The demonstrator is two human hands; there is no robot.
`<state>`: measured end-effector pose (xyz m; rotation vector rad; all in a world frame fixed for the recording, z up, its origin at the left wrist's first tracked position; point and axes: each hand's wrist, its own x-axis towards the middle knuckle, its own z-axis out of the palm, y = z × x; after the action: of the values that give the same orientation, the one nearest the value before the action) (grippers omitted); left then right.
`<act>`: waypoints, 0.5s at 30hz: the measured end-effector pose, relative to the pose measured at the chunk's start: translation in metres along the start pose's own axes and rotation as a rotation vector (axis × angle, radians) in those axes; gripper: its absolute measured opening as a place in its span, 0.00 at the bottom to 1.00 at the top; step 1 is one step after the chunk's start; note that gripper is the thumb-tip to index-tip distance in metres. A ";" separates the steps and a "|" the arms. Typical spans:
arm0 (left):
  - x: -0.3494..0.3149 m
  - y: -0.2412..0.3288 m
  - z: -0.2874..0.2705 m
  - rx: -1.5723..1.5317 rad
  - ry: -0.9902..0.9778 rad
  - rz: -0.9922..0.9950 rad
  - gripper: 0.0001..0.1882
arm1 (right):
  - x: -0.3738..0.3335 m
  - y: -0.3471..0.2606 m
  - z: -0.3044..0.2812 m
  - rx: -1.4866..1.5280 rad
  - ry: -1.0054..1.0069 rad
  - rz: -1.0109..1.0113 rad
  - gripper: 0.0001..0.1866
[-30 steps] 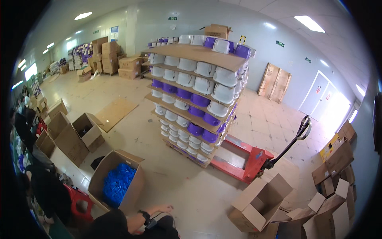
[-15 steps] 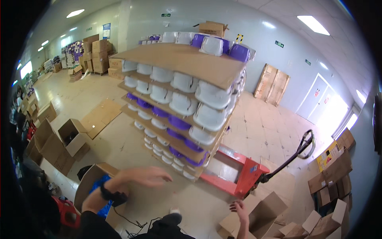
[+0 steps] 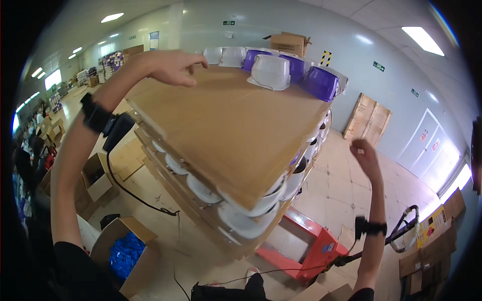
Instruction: Assembling plastic housings for small exhaust fans by fitting the outer casing over the motor/blade assembly.
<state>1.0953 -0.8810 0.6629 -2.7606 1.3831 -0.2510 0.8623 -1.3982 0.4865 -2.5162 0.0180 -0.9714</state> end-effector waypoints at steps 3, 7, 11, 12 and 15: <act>0.077 -0.035 0.063 0.088 0.033 0.056 0.40 | 0.081 0.059 0.012 0.261 0.039 0.059 0.20; 0.130 -0.027 0.081 -0.169 -0.126 -0.127 0.53 | 0.152 0.080 0.064 0.110 0.100 -0.039 0.32; 0.163 -0.009 0.076 -0.135 -0.144 -0.150 0.58 | 0.202 0.127 0.076 0.231 0.267 -0.105 0.39; 0.170 -0.002 0.078 -0.189 -0.145 -0.121 0.60 | 0.212 0.131 0.078 0.470 0.066 -0.042 0.38; 0.182 -0.003 0.098 -0.288 0.017 -0.010 0.59 | 0.221 0.126 0.078 0.470 -0.001 -0.048 0.29</act>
<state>1.2209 -1.0276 0.5898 -2.9992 1.5188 -0.0801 1.0968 -1.5179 0.5249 -2.0920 -0.2442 -0.8724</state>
